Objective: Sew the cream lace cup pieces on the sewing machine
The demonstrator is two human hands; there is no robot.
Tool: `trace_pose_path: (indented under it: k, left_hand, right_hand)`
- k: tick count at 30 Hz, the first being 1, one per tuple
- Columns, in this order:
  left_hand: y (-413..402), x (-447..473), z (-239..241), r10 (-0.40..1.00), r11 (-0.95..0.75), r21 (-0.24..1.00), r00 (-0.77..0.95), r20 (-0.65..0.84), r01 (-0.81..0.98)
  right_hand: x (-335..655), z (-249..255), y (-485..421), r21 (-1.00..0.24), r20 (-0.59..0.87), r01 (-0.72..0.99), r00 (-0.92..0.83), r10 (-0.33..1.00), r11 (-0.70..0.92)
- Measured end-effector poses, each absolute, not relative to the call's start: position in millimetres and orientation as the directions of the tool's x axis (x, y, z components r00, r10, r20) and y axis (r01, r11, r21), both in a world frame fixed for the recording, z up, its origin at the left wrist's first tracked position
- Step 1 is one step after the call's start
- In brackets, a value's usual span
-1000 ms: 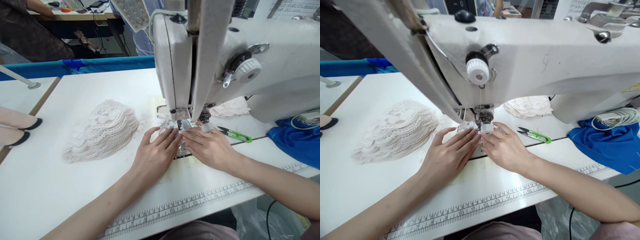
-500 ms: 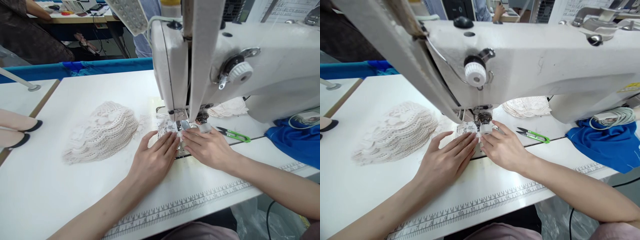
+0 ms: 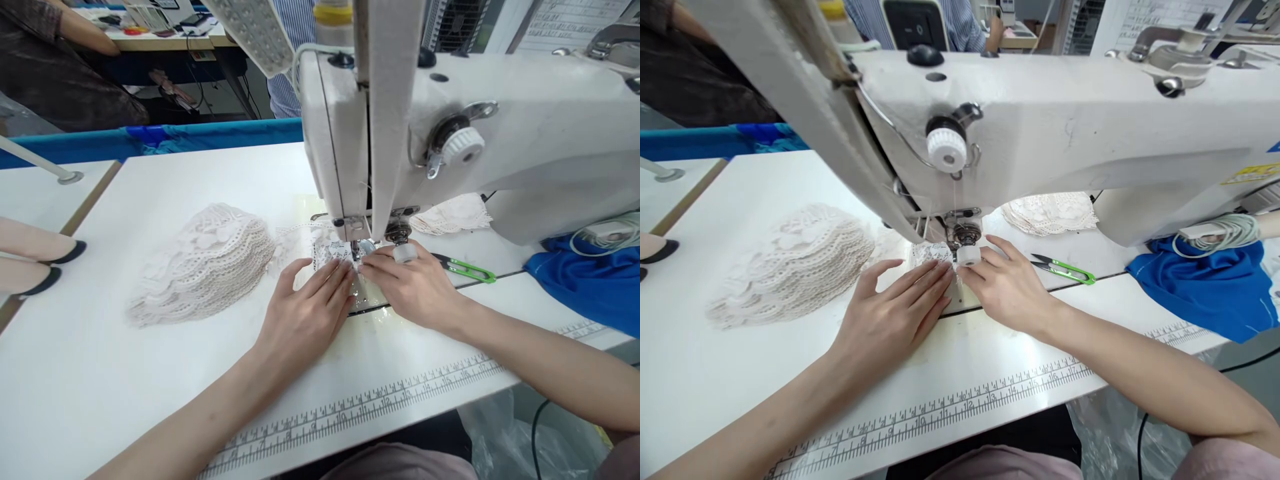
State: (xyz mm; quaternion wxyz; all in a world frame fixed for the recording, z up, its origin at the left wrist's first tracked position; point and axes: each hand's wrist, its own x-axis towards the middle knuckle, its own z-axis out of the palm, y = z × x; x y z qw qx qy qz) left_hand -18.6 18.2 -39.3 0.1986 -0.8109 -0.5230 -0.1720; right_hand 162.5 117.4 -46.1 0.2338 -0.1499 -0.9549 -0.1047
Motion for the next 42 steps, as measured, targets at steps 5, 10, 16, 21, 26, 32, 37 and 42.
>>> trace_pose_path:
  k: [5,10,16,21,26,32,37,42]
  left_hand:
    - [14,-17,-39,0.791,-0.372,-0.131,0.388,0.472,0.919]
    - [16,-18,-40,0.8,-0.354,-0.135,0.374,0.469,0.925]
    - [21,-20,-41,0.811,-0.341,-0.116,0.355,0.466,0.933]
    - [24,-23,-43,0.825,-0.314,-0.11,0.328,0.46,0.943]
    - [28,-26,-44,0.842,-0.305,-0.062,0.3,0.449,0.95]
    - [29,-30,-49,0.87,-0.272,-0.003,0.247,0.427,0.962]
    - [29,-37,-47,0.915,-0.154,-0.003,0.144,0.376,0.988]
    - [11,-35,-3,0.997,-0.068,0.202,0.063,0.033,0.977]
  right_hand:
    - [164,-45,118,0.127,0.468,0.346,-0.847,0.252,0.93]
    - [164,-44,118,0.17,0.445,0.357,-0.859,0.251,0.919]
    - [163,-46,121,0.193,0.434,0.369,-0.863,0.258,0.909]
    - [163,-46,123,0.22,0.439,0.372,-0.863,0.249,0.902]
    - [164,-44,124,0.223,0.425,0.375,-0.868,0.256,0.9]
    - [164,-41,121,0.199,0.423,0.365,-0.869,0.256,0.91]
    - [167,-43,123,0.144,0.46,0.365,-0.847,0.264,0.92]
    - [168,-37,110,-0.253,0.457,0.188,-0.841,0.289,0.949]
